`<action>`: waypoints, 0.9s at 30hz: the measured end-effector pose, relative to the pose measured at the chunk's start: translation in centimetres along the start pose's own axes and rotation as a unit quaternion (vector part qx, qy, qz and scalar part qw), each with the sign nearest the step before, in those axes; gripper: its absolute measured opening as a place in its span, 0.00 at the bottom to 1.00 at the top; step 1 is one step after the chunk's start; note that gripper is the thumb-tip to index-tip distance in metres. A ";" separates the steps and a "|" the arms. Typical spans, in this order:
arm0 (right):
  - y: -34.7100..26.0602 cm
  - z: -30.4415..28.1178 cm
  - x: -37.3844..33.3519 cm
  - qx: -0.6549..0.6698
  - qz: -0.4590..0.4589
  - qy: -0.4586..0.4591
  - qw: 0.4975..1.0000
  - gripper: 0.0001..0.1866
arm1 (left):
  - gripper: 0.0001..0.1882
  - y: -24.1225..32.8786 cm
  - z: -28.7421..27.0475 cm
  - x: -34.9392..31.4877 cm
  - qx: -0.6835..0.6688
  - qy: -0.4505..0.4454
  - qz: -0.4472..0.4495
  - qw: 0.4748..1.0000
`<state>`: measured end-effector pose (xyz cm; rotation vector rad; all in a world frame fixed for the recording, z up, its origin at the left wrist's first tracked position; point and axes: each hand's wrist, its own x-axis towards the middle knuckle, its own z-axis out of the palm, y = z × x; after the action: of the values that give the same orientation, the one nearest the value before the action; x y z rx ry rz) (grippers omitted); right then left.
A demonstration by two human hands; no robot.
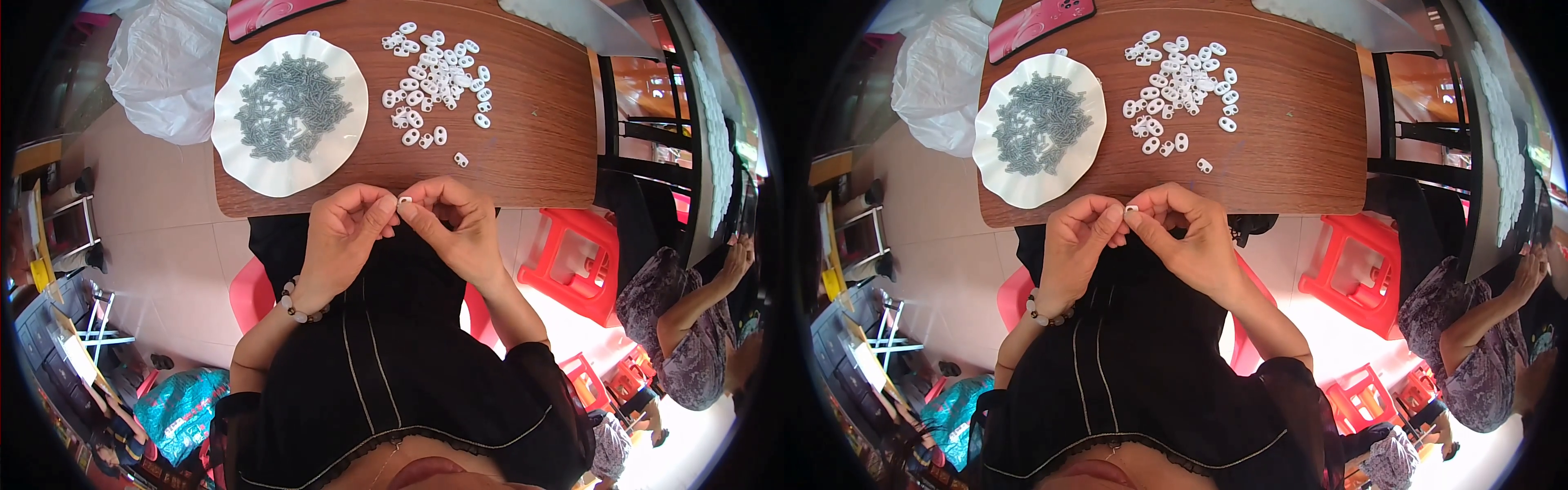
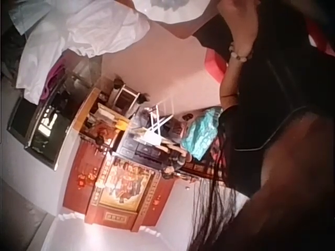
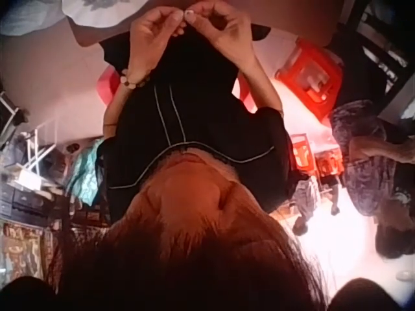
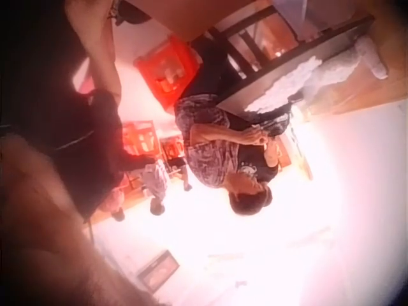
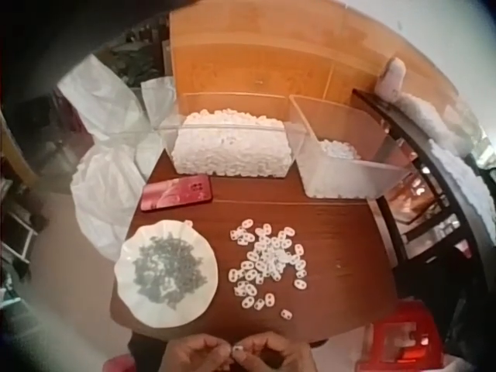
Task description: Manually assembling small white plastic components by inserting tiny grey beads into them.
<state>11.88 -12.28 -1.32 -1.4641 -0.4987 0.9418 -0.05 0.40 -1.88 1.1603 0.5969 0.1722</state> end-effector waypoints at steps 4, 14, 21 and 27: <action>-0.2 -0.4 -0.1 -0.051 -0.020 -0.004 0.998 0.04 | 0.10 -0.1 0.2 0.0 0.000 0.005 0.012 1.000; -0.3 -0.3 -0.4 -0.082 -0.035 0.047 0.995 0.04 | 0.08 -0.2 0.1 0.0 0.160 0.036 0.107 0.981; -0.8 -0.2 -0.4 -0.165 -0.082 0.063 0.981 0.03 | 0.07 0.3 0.1 0.1 0.229 0.029 0.127 0.965; -0.8 -0.1 -0.4 -0.180 -0.091 0.064 0.977 0.03 | 0.07 0.3 0.1 0.1 0.260 0.036 0.150 0.953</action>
<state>11.87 -12.56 -0.48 -1.7569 -0.7216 0.6287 0.12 0.51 -1.61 1.7637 0.5414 0.3310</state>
